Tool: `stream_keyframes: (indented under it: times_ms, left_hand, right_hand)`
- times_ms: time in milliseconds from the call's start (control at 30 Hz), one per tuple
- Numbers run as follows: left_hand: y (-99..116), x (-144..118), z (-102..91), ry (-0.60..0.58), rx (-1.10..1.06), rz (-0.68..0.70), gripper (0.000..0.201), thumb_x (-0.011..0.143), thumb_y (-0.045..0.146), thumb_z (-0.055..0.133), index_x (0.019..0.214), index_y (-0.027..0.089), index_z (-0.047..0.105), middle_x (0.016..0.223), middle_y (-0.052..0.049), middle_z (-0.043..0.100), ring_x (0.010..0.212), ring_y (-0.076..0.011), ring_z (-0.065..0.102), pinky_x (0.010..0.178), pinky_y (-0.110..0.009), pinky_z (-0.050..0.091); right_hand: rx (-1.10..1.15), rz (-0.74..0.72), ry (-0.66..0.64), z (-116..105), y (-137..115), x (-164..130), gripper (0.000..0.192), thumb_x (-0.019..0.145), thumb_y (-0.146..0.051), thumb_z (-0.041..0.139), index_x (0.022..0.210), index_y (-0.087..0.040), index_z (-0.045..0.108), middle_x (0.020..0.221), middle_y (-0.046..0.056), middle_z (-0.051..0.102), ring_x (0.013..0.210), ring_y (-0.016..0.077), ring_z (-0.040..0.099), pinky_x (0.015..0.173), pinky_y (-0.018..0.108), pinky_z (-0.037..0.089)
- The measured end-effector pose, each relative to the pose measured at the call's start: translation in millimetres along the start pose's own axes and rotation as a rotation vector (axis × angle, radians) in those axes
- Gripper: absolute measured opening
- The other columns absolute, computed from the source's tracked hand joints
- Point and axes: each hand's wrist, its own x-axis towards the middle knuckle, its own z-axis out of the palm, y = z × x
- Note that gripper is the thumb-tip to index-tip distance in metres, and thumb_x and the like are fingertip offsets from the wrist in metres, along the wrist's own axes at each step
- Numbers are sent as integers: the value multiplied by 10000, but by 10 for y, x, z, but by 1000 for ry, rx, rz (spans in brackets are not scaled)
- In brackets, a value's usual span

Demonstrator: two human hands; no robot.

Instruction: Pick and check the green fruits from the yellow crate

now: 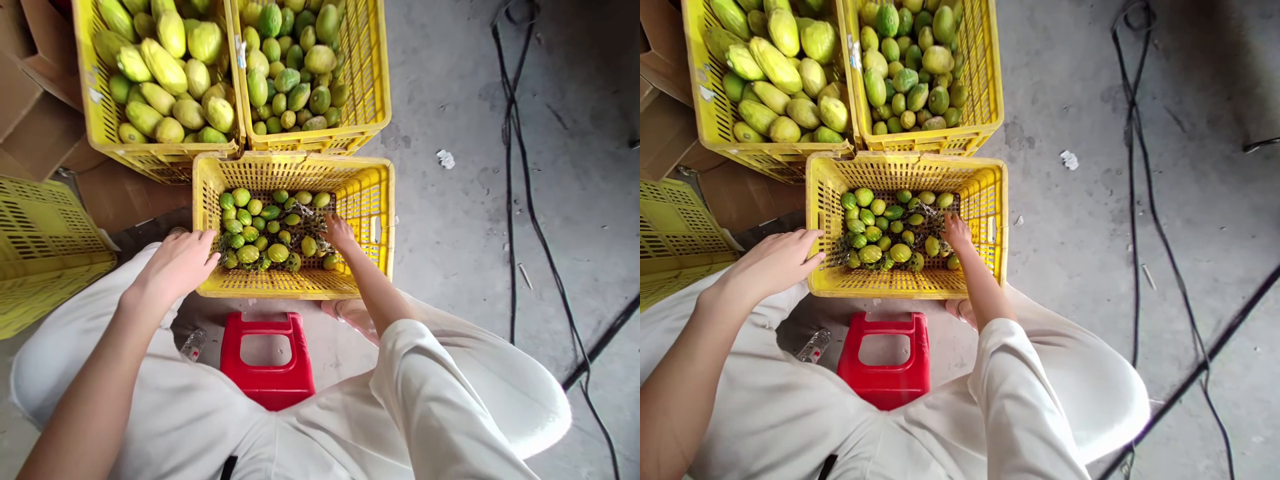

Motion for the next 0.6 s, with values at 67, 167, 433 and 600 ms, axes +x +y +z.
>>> stream_keyframes:
  times_ms: [67, 167, 433, 600]
  left_hand:
    - [17, 16, 17, 14, 10, -9, 548, 1192, 231, 422, 1660, 17, 612, 1618, -287, 745, 1446, -433, 767, 1249, -536, 553]
    - [34, 33, 25, 16, 20, -20, 563, 1191, 233, 438, 1690, 31, 602, 1623, -272, 747, 1451, -415, 769, 1253, -515, 552]
    - [56, -8, -28, -20, 2, -16, 577, 1212, 238, 397, 1725, 20, 545, 1679, -284, 701, 1492, -406, 731, 1260, -510, 517]
    - [63, 4, -39, -31, -7, -6, 576, 1217, 233, 383, 1719, -2, 541, 1700, -296, 680, 1496, -425, 728, 1275, -533, 511]
  right_hand:
    - [6, -7, 10, 1, -29, 72, 982, 1134, -489, 640, 1940, -166, 181, 1930, 295, 385, 1755, 517, 435, 1340, 688, 518]
    - [11, -58, -76, 48, -28, 148, 1255, 1027, -647, 781, 1951, -152, 92, 2004, 275, 196, 1842, 547, 235, 1454, 736, 310]
    - [-23, -156, -156, 165, 155, 124, 1357, 869, -312, 1001, 1941, -161, 183, 1858, 311, 505, 1803, 500, 367, 1490, 689, 215]
    - [-3, -132, -199, 285, 89, 106, 626, 1097, -350, 839, 1668, -185, 641, 1610, 237, 729, 1502, 409, 703, 1248, 612, 598]
